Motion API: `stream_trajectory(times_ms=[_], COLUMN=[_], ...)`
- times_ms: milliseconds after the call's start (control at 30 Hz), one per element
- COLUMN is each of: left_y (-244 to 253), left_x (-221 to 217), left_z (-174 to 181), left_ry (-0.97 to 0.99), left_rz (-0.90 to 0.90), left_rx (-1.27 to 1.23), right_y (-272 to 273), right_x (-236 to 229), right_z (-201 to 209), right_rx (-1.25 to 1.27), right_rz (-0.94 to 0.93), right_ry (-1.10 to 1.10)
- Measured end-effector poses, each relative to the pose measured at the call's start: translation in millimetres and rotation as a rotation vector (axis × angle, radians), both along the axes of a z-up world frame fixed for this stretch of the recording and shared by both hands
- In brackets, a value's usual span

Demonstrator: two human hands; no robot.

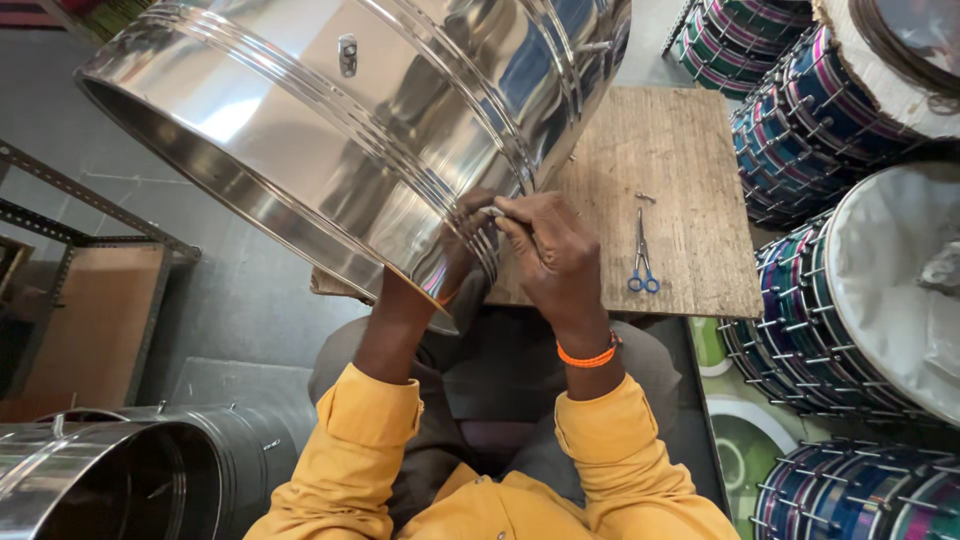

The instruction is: The person attaches metal lugs to a large stainless steel drum shell using a pair of pliers. They pick up each lug, position it on the shell, and use the pliers to secure it in place. The person rotates the shell periodically to access different attachment points.

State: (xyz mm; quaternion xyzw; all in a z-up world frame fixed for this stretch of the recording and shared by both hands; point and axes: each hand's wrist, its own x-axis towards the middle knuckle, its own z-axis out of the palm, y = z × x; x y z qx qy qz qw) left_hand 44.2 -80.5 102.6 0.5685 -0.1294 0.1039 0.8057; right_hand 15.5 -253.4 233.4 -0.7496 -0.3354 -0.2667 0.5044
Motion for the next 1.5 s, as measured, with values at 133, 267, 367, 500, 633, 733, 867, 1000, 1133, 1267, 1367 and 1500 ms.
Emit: stream_trajectory(times_ms=[133,267,367,500,633,733,867,1000,1133,1267,1367,1500], left_y=[5,4,1,3,0,1,4,-2,-1,4,0,5], left_x=[-11,-35,-54,-75,-79,-83,-81,-67,-70,-70,-56,-68], left_z=[5,44,77,111,128,133,130,117,111,103,98,105], left_ry=[-0.025,-0.142,-0.153,-0.27,-0.318,-0.33,-0.35,-0.292,-0.325,-0.312,-0.331,-0.315], left_rz=[-0.043,0.165,0.0,0.222,0.381,0.44,0.523,0.457,0.399,0.423,0.156,0.351], left_rx=[-0.077,0.515,0.03,0.388,0.672,0.728,0.777,0.805,0.53,0.705,0.39,0.588], right_y=[1,2,2,2,2,2,3,2,2,2,2,0], right_x=[-1,-1,-1,-3,-4,-3,-2,-4,-3,-3,-3,-3], right_z=[-2,-1,-1,0,-1,-1,-2,-3,0,-2,-3,-2], right_rx=[-0.007,-0.018,-0.002,-0.021,-0.024,-0.025,-0.023,-0.02,-0.04,-0.039,-0.026,-0.06], right_rz=[-0.016,-0.032,-0.012,-0.024,-0.031,-0.024,-0.033,-0.017,-0.03,-0.038,-0.026,-0.032], right_ry=[0.049,0.01,0.027,0.022,0.002,0.009,0.009,-0.005,-0.009,-0.005,-0.013,-0.018])
